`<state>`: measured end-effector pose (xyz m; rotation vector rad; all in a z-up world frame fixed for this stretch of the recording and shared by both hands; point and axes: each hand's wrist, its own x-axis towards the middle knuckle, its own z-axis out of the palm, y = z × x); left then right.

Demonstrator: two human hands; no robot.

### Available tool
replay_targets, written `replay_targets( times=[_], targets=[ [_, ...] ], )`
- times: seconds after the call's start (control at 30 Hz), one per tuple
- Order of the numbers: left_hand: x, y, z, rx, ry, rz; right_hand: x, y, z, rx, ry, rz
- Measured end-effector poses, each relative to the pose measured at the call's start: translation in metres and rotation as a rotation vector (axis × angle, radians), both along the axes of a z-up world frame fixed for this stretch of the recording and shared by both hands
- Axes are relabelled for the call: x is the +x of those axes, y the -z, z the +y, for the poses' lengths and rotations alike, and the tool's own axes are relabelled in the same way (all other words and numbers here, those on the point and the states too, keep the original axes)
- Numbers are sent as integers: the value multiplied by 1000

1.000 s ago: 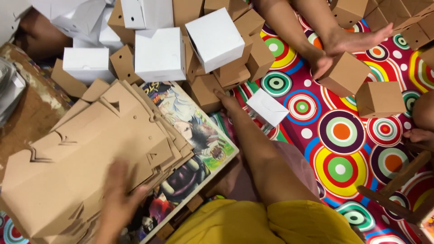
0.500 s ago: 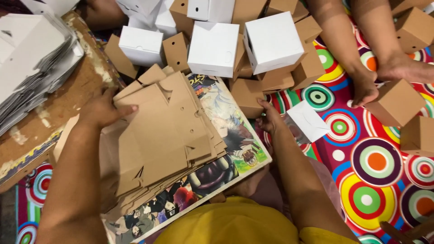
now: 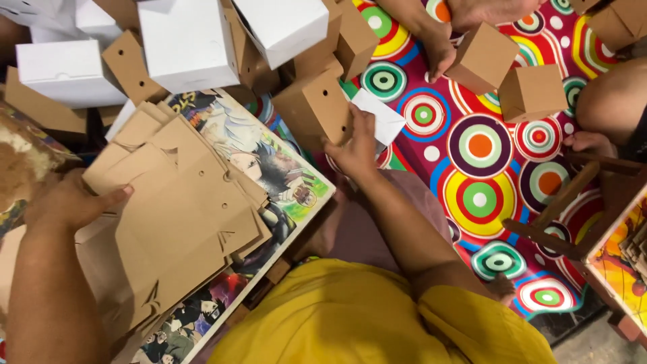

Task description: The person folds and assembles brown and white cardboard boxes by hand while working with a large stack of cardboard sheets on the floor.

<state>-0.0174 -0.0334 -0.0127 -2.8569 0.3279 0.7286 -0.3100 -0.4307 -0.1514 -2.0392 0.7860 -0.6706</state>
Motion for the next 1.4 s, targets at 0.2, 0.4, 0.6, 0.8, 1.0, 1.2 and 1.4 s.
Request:
replay_targets(
  times=[0.2,0.4,0.6,0.8,1.0,1.2,1.4],
  targets=[
    [-14,-20,-15,-71,-146,156,-42,-25,-16,313,99,-204],
    [-34,13,-6,-31,-47,3,-69,-56,-19,868,60,-525],
    [-79,-3,-29,-64,-83,38,-72,-92,2,1329,-209,-643],
    [-163,-63,-61,-1252,91,326,-72,-112,26,1502,-451,-451],
    [-248,16,-117,-2244,-514,1166,-72,-110,76,1723,-739,-270],
    [-271,34,-111,-2358,-190,1109,-76,-113,93,1625,-635,-190],
    [-293,13,-96,-2281,43,834,-89,-119,95,1390,-471,-136]
  ],
)
